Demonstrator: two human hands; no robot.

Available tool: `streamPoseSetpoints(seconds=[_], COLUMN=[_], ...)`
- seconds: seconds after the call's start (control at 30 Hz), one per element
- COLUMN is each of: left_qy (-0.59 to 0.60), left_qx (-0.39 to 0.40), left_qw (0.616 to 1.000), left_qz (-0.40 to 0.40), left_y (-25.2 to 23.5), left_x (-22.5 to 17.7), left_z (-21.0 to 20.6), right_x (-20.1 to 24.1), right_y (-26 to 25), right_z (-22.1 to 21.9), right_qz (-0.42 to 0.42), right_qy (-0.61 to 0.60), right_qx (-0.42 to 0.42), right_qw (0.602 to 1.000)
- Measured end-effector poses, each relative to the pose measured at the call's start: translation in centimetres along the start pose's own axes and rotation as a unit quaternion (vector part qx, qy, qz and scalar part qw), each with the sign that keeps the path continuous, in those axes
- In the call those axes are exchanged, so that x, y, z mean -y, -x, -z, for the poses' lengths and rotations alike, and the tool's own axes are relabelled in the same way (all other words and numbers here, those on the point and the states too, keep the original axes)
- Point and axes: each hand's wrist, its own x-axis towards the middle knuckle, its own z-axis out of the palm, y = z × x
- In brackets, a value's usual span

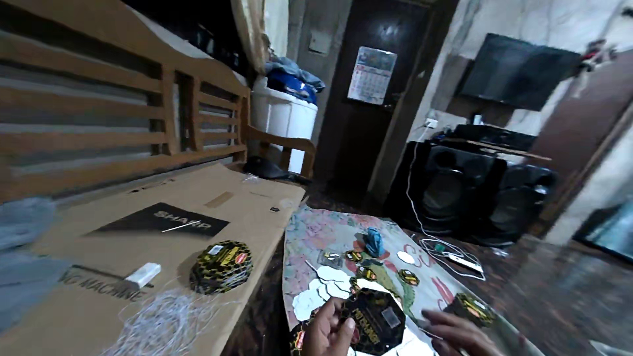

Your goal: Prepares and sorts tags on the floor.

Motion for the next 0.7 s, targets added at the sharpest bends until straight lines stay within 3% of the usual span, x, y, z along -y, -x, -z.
streamPoseSetpoints(seconds=[0.23,0.47,0.7], left_qy=[-0.022,-0.193,-0.149], left_qx=[-0.028,-0.004,0.025], left_qw=[0.999,0.978,0.983], left_qz=[0.040,-0.083,-0.103], left_y=[0.4,0.8,2.2], left_x=[0.4,-0.4,-1.1], left_z=[-0.5,-0.4,-2.8], right_x=[2.2,1.9,1.2], right_y=[0.4,1.8,2.3], right_z=[2.1,-0.1,-1.0], right_qz=[-0.014,-0.031,-0.032], right_qy=[-0.008,0.043,0.043], right_qx=[-0.059,-0.025,-0.018], right_qw=[0.998,0.998,0.998])
